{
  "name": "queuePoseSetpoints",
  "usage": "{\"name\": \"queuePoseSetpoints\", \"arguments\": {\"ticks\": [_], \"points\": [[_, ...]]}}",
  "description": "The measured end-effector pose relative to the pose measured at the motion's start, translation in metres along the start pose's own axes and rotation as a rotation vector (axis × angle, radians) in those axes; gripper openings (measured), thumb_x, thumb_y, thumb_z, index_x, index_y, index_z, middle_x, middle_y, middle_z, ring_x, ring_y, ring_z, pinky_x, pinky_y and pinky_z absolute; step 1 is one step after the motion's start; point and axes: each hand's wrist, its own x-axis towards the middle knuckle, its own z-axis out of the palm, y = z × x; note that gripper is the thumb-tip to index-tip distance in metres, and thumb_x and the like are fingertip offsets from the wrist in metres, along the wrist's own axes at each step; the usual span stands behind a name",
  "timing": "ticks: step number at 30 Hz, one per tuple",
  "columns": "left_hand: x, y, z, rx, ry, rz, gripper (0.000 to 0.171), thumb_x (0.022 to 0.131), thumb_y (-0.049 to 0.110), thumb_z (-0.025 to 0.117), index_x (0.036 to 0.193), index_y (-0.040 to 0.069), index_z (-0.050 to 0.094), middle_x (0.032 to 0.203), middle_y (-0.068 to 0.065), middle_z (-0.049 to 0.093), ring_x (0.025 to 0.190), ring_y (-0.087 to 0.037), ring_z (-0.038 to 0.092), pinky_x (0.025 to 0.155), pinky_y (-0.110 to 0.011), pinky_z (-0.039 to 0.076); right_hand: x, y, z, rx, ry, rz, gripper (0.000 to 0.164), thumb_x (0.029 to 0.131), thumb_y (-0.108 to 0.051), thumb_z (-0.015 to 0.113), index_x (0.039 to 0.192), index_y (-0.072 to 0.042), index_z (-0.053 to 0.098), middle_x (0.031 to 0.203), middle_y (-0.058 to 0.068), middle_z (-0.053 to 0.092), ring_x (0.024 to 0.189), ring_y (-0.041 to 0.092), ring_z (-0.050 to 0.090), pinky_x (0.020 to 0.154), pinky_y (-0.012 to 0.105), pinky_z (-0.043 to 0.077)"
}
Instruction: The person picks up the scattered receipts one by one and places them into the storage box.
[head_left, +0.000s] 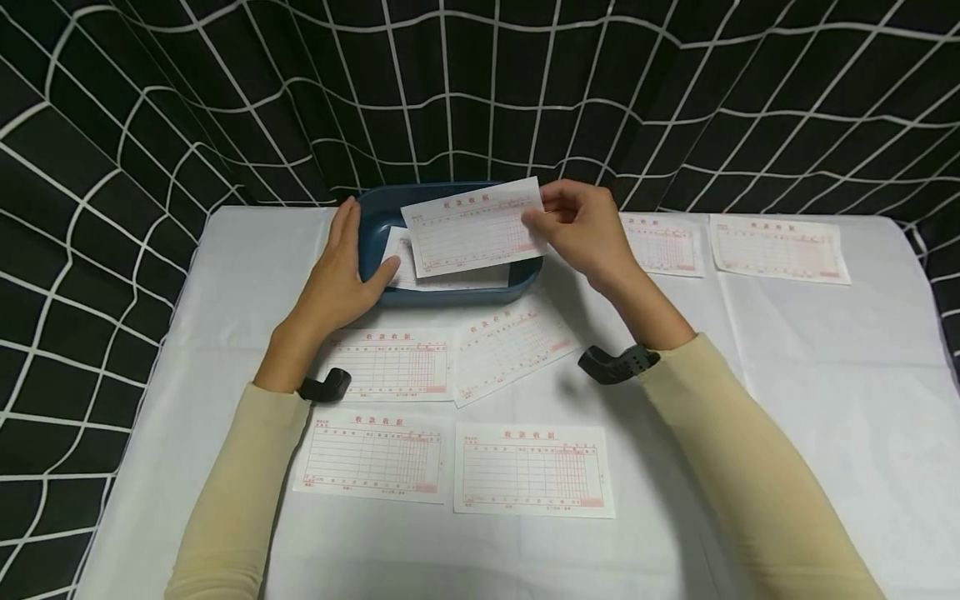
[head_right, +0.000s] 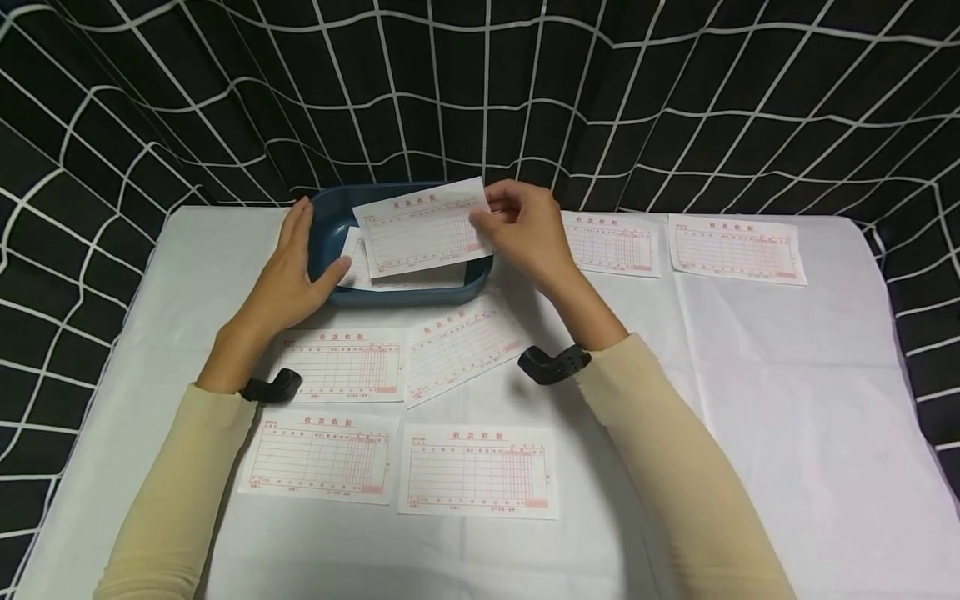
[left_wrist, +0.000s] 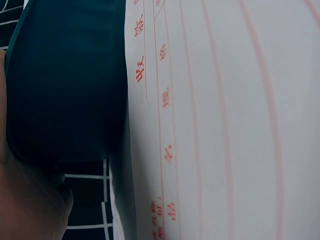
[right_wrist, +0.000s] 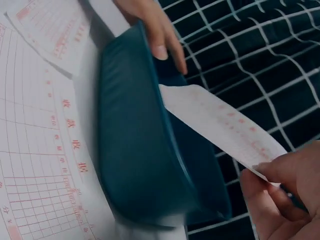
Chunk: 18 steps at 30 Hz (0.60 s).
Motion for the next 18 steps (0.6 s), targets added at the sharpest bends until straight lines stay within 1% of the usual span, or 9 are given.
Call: {"name": "queuePoseSetpoints", "arguments": {"ticks": [4,7,9,12,14,16,18], "points": [[0.0,0.0,0.0,-0.001,-0.004,-0.002,0.098,0.102,0.046,0.063,0.17,0.002,0.008,0.181,-0.011,0.003,0.167,-0.034,0.017,0.132,-0.057,0.025,0.001,-0.001,0.009,-0.116,-0.018,-0.075,0.016,0.096,-0.007,0.075,0.109,0.001,0.077,0.096,0.016,0.075,0.08,0.011,0.065,0.066,0.015,0.046],[0.0,0.0,-0.001,0.0,-0.003,-0.01,0.098,0.102,0.046,0.062,0.17,0.002,0.008,0.181,-0.011,0.003,0.167,-0.034,0.017,0.132,-0.058,0.025,0.002,-0.002,0.015,-0.201,-0.036,-0.131,0.014,0.097,-0.008,0.073,0.105,0.001,0.077,0.096,0.02,0.076,0.086,0.022,0.07,0.071,0.019,0.046],[-0.001,0.0,-0.001,0.0,-0.002,-0.013,0.098,0.101,0.046,0.063,0.17,0.002,0.008,0.181,-0.011,0.003,0.167,-0.035,0.017,0.132,-0.059,0.025,0.002,-0.002,0.018,-0.23,-0.045,-0.15,0.015,0.098,-0.008,0.071,0.107,0.002,0.076,0.099,0.021,0.077,0.089,0.027,0.073,0.076,0.023,0.049],[0.0,0.0,-0.001,0.001,-0.003,-0.008,0.097,0.102,0.046,0.062,0.17,0.002,0.008,0.181,-0.011,0.002,0.167,-0.035,0.017,0.132,-0.059,0.025,0.002,-0.001,0.021,-0.245,-0.057,-0.166,0.018,0.099,-0.007,0.069,0.112,0.004,0.075,0.104,0.021,0.078,0.093,0.031,0.074,0.083,0.033,0.055],[0.0,0.001,0.0,0.003,-0.003,-0.009,0.098,0.102,0.046,0.063,0.17,0.002,0.008,0.181,-0.011,0.002,0.167,-0.035,0.017,0.132,-0.059,0.025,0.001,-0.002,0.021,-0.245,-0.068,-0.179,0.023,0.099,-0.007,0.069,0.118,0.004,0.074,0.111,0.022,0.078,0.099,0.032,0.076,0.089,0.038,0.059],[0.0,0.001,0.0,0.004,-0.002,-0.011,0.097,0.102,0.045,0.063,0.17,0.002,0.008,0.181,-0.011,0.003,0.167,-0.035,0.017,0.131,-0.059,0.025,-0.001,-0.003,0.018,-0.24,-0.085,-0.199,0.03,0.099,-0.006,0.069,0.127,0.005,0.071,0.12,0.023,0.077,0.107,0.033,0.076,0.095,0.043,0.061],[0.0,0.001,0.001,0.007,-0.004,-0.014,0.097,0.102,0.045,0.062,0.17,0.003,0.007,0.181,-0.012,0.002,0.167,-0.035,0.016,0.132,-0.059,0.025,-0.003,-0.003,0.014,-0.233,-0.097,-0.218,0.039,0.099,-0.006,0.069,0.136,0.005,0.066,0.131,0.024,0.073,0.119,0.035,0.073,0.102,0.046,0.06]]}}
